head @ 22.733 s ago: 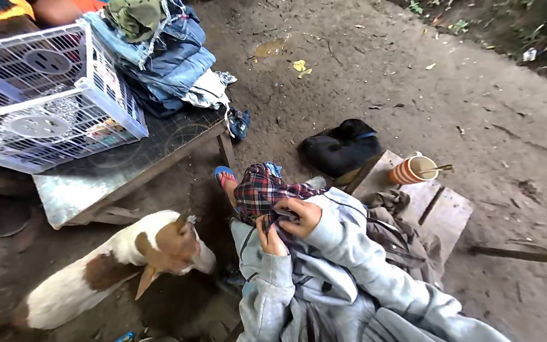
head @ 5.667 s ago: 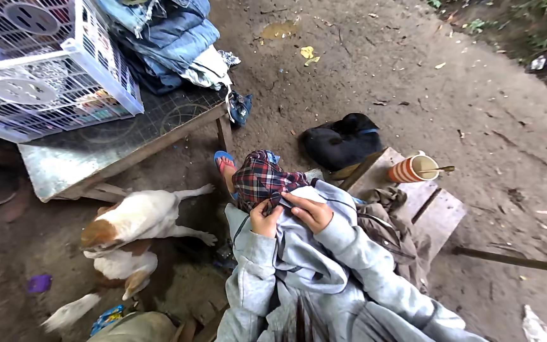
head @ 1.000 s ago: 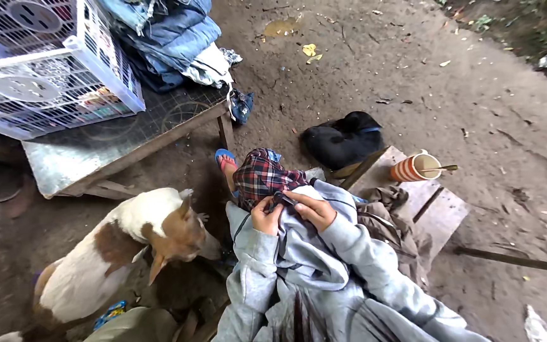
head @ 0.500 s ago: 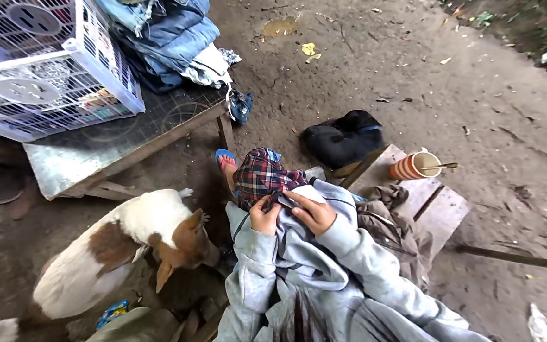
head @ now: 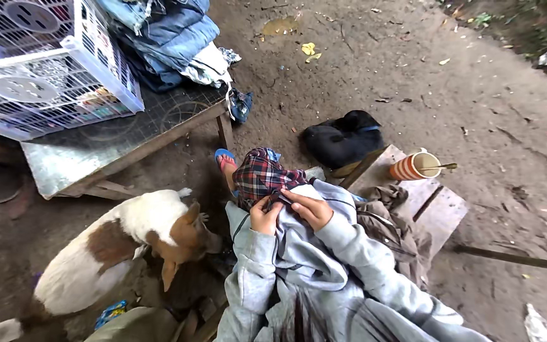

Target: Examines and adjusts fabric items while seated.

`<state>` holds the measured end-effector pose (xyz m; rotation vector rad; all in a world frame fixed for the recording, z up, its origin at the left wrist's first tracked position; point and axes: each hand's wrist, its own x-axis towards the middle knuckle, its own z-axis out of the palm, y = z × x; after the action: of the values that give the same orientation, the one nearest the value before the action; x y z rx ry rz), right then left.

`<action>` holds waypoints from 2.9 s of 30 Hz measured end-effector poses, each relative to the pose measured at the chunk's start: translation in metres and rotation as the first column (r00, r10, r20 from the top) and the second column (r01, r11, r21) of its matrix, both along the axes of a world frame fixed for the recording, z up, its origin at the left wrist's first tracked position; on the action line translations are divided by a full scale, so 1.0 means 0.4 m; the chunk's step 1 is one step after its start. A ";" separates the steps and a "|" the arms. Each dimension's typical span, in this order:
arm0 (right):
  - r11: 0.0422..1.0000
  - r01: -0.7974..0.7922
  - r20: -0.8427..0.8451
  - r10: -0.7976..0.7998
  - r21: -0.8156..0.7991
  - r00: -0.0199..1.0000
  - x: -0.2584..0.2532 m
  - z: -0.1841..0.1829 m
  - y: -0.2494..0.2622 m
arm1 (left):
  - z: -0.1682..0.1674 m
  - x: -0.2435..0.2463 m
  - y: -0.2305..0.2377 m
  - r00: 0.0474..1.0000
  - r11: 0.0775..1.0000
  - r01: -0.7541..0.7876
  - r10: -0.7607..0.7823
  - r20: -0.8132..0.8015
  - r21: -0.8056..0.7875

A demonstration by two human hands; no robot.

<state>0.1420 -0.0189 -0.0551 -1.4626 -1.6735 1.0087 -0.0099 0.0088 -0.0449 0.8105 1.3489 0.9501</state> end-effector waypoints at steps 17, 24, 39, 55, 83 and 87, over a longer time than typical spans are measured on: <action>0.997 0.026 0.268 -0.007 -0.066 0.963 -0.009 0.034 -0.019 | -0.005 0.000 0.001 0.999 1.000 0.004 -0.003 -0.035 0.029; 0.999 0.051 0.305 -0.051 0.008 0.951 -0.015 0.027 -0.014 | -0.017 0.009 -0.005 0.997 0.998 0.005 -0.001 -0.072 0.064; 0.958 -0.116 -0.470 -0.023 -0.264 0.882 0.027 0.007 0.023 | -0.024 0.013 -0.009 0.996 0.992 -0.007 0.017 -0.083 0.128; 0.999 0.006 0.316 -0.016 0.032 0.949 0.007 0.021 -0.033 | -0.020 0.008 -0.005 0.998 0.995 -0.055 0.056 -0.016 0.082; 0.998 -0.067 0.107 0.067 -0.005 0.992 0.015 0.000 -0.005 | -0.025 0.006 -0.007 0.999 0.997 -0.024 0.026 -0.025 0.074; 0.998 -0.045 0.127 0.039 0.045 0.991 0.012 -0.013 -0.003 | -0.024 0.006 -0.008 0.999 0.996 -0.023 0.025 -0.030 0.088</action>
<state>0.1469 -0.0202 -0.0602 -1.4926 -1.8124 0.9087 -0.0074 0.0058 -0.0544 0.8806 1.3542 1.0248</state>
